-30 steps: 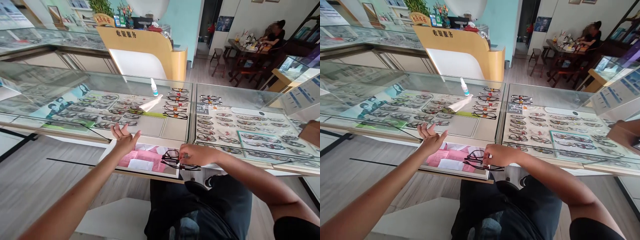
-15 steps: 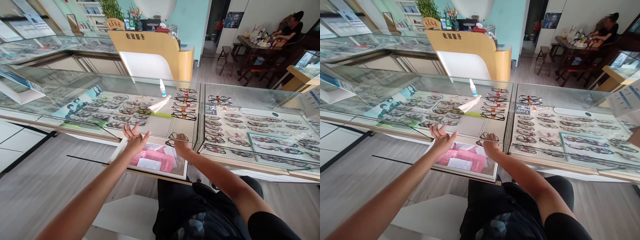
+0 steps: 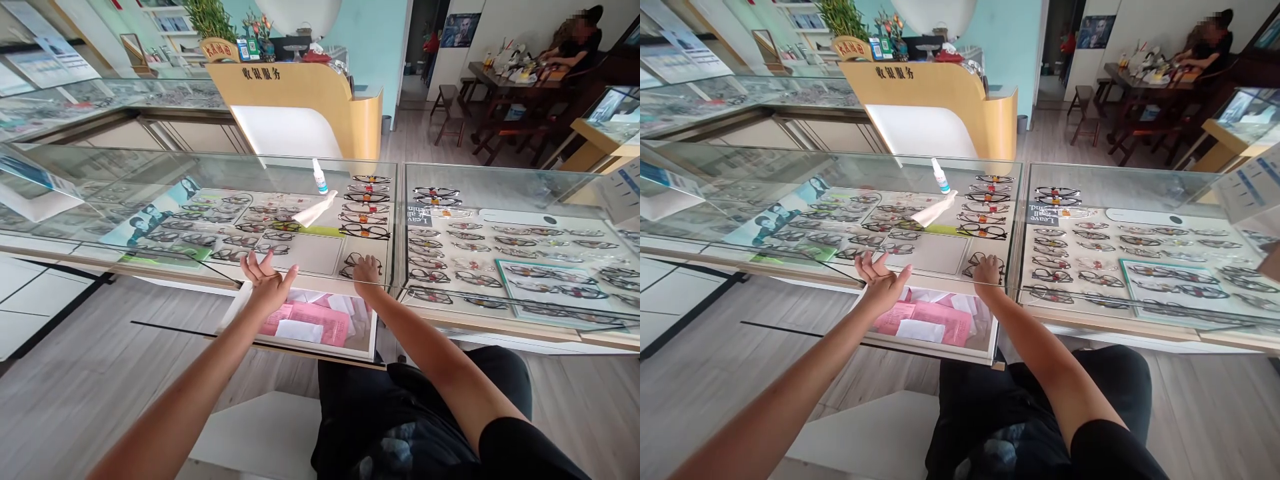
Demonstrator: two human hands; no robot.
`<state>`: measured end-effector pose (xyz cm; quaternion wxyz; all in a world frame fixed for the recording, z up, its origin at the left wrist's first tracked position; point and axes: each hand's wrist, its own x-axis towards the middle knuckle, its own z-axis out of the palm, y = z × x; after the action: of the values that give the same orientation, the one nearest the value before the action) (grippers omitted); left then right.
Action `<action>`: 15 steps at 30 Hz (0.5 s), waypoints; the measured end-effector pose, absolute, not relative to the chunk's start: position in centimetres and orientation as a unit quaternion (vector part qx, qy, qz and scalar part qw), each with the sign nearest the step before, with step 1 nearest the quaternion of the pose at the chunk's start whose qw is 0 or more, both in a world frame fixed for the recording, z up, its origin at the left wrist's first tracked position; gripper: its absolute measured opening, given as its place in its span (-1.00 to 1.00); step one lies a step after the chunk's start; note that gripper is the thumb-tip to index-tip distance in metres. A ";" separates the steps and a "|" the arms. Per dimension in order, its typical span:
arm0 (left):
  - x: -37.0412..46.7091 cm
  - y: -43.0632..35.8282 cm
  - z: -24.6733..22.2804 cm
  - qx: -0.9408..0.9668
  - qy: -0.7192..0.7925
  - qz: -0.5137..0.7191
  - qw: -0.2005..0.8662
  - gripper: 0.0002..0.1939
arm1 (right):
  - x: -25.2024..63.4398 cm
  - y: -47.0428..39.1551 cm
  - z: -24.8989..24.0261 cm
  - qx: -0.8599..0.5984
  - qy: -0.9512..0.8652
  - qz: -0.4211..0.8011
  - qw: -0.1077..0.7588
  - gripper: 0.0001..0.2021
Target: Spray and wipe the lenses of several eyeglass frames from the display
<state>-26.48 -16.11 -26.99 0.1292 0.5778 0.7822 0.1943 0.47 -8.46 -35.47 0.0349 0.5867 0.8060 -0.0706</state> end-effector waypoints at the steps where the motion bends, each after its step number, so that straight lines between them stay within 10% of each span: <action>1: -26.5 -16.1 -27.0 0.583 0.780 0.187 0.131 0.08 | 0.4 -8.2 -35.5 0.589 0.804 -0.069 0.036 -0.54; 15: -26.1 -16.4 -26.0 0.619 0.760 0.165 0.112 -0.06 | -0.9 -5.4 -36.0 0.633 0.771 -0.065 0.024 -0.51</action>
<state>-26.14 -16.43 -25.99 0.1115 0.6192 0.7596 0.1648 -0.85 -5.39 -35.98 0.0240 0.6328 0.7712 -0.0647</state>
